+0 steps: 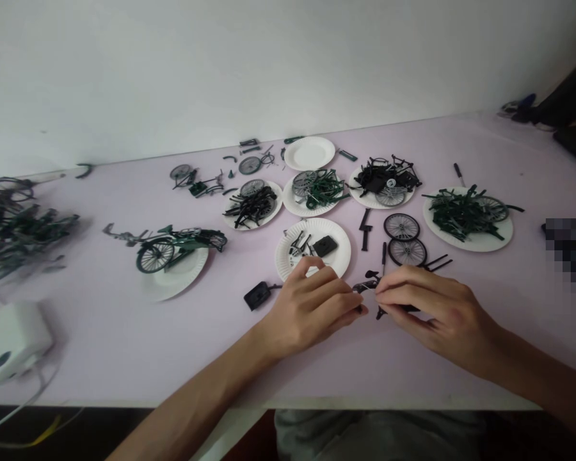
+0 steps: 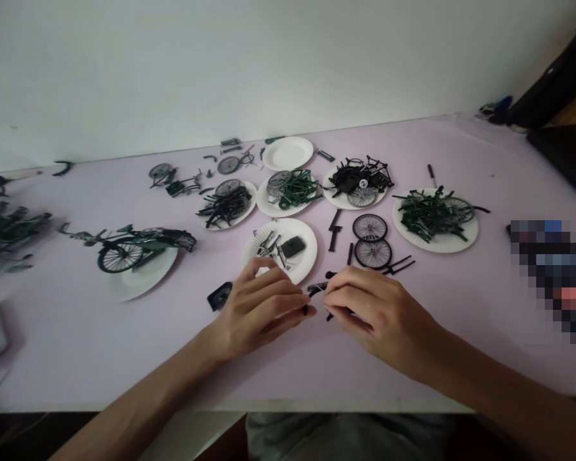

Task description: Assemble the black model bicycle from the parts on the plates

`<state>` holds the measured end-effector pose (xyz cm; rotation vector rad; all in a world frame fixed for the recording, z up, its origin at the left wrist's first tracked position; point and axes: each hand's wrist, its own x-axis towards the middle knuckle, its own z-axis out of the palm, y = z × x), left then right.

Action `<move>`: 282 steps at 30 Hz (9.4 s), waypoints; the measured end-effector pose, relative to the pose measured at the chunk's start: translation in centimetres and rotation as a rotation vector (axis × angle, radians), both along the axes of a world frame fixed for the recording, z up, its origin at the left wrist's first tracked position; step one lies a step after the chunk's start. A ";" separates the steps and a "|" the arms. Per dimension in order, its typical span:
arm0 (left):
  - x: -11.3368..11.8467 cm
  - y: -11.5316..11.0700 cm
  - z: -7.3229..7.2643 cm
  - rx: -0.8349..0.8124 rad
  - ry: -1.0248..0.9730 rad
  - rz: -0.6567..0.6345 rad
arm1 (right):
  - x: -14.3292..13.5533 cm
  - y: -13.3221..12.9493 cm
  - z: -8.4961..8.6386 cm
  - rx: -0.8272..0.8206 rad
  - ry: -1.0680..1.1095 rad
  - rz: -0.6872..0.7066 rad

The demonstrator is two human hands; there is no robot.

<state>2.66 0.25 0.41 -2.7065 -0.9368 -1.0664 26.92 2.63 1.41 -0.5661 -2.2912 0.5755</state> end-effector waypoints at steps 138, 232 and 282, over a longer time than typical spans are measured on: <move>0.4 -1.3 0.7 0.216 -0.082 0.271 | -0.5 1.4 -0.2 -0.395 0.223 -0.243; 2.1 -1.1 0.3 0.073 0.117 -0.017 | -0.3 1.7 -1.0 -0.591 0.169 -0.147; 0.8 -0.5 0.7 0.024 -0.088 0.079 | 0.5 1.7 -1.4 -0.167 0.018 0.092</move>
